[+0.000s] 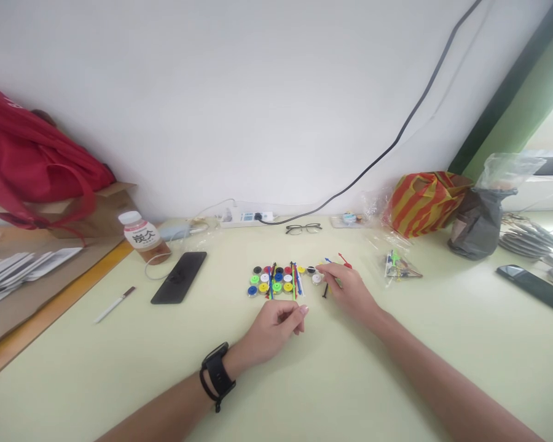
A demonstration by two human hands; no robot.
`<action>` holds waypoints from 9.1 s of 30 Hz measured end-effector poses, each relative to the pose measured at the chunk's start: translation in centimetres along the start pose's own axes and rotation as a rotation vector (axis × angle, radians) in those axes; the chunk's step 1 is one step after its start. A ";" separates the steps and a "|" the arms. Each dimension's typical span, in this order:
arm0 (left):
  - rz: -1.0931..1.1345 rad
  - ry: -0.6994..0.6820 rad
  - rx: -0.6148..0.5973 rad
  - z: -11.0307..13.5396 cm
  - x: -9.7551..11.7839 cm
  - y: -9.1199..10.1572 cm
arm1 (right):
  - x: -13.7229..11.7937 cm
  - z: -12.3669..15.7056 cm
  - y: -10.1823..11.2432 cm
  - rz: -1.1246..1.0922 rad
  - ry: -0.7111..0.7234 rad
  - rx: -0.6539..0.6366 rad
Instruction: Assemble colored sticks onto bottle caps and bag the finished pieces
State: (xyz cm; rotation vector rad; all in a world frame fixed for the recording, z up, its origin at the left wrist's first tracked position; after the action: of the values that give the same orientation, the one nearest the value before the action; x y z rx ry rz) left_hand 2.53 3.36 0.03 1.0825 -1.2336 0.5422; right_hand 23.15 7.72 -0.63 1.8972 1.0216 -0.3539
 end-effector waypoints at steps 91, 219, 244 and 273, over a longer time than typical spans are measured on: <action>-0.326 -0.233 -0.028 0.9 1.2 0.5 | -5.4 2.2 1.2 -0.216 -0.110 -0.453; 0.314 -0.133 0.214 -0.1 0.8 1.9 | -6.1 2.5 0.2 -0.608 -0.317 -0.220; 0.305 -0.152 0.180 0.0 0.5 1.5 | -6.7 2.6 -0.5 -0.788 -0.375 -0.339; 0.164 -0.097 0.081 0.4 0.8 0.9 | 3.6 -0.4 11.0 0.164 -0.201 0.566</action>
State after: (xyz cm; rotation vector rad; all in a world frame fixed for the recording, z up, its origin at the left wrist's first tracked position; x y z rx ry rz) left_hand 1.82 3.25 1.10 1.0917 -1.4034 0.6766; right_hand 33.82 7.34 3.86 2.3677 0.6653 -0.7828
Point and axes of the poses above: each hand's wrist, its own z-axis away from the middle knuckle, its own y-axis out of the back of the hand, x = y × z, the point moved 4 cm from there along -z, towards the middle knuckle, and after that the axes turned 3 degrees about x, right-handed, at the moved point
